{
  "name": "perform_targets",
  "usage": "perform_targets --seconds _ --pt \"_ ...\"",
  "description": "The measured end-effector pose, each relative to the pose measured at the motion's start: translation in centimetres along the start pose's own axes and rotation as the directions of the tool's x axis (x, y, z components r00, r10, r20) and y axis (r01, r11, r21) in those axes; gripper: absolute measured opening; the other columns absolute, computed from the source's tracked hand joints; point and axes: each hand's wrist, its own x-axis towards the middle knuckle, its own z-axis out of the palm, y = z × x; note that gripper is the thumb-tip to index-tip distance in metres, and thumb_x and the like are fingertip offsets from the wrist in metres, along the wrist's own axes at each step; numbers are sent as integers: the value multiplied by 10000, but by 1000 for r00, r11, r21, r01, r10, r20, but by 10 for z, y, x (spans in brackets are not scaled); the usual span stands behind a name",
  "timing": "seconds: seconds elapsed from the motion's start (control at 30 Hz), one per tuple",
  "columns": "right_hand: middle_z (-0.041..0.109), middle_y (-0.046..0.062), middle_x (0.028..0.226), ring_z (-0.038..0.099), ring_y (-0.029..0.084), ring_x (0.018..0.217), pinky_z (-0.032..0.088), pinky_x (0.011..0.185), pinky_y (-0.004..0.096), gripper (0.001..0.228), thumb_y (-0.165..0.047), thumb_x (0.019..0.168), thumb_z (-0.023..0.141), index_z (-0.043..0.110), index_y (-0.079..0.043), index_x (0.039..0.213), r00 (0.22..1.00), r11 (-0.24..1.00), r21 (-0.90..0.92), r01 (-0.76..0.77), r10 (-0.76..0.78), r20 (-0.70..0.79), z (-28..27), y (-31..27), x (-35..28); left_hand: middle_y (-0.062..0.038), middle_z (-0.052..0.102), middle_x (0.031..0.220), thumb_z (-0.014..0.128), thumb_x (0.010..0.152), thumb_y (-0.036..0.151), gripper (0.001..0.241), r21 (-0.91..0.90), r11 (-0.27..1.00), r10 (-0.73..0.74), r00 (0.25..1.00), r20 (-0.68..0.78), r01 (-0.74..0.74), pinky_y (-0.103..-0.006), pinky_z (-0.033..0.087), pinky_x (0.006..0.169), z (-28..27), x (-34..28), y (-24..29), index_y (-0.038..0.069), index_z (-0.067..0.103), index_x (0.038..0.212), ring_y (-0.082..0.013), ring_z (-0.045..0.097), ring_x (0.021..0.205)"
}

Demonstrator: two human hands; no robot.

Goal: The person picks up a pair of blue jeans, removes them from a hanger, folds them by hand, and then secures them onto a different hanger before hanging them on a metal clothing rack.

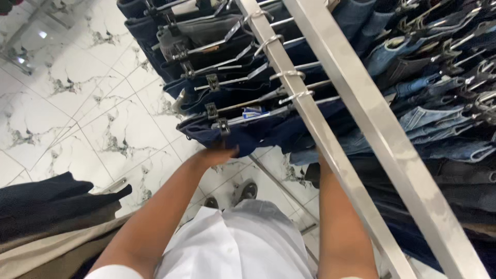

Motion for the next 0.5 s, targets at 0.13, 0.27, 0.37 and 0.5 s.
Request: perform_targets --seconds 0.13,0.27,0.37,0.5 --pt "564 321 1409 530 578 1326 387 1096 756 936 -687 806 664 509 45 1369 994 996 -59 67 -62 92 -28 10 12 -35 534 1567 606 952 579 665 252 960 -16 869 494 -126 -440 442 1159 -5 -91 86 251 545 1527 -294 502 1431" --pt "558 130 1463 458 496 1417 255 1223 687 740 -606 903 674 562 -18 1338 985 991 -17 135 -132 108 -40 38 34 -158 294 1708 601 932 587 899 -396 874 406 871 277 -282 -548 373 1129 17 -60 61 176 272 1661 -372 387 1483" --pt "598 76 1287 544 378 1262 344 1139 578 506 -495 951 674 617 -72 1223 994 935 -353 -20 -18 -104 -18 23 18 -214 474 1576 469 973 664 842 31 999 -22 978 -207 29 -507 417 1148 16 -45 28 118 378 1608 -367 500 1423" --pt "696 117 1131 682 305 1119 498 1023 485 250 -285 1031 637 721 -63 1111 970 815 -540 -209 104 -218 40 -33 7 -16 502 1487 528 925 619 730 318 938 -6 912 410 -137 -372 380 1107 15 -65 51 250 417 1545 -200 473 1320"
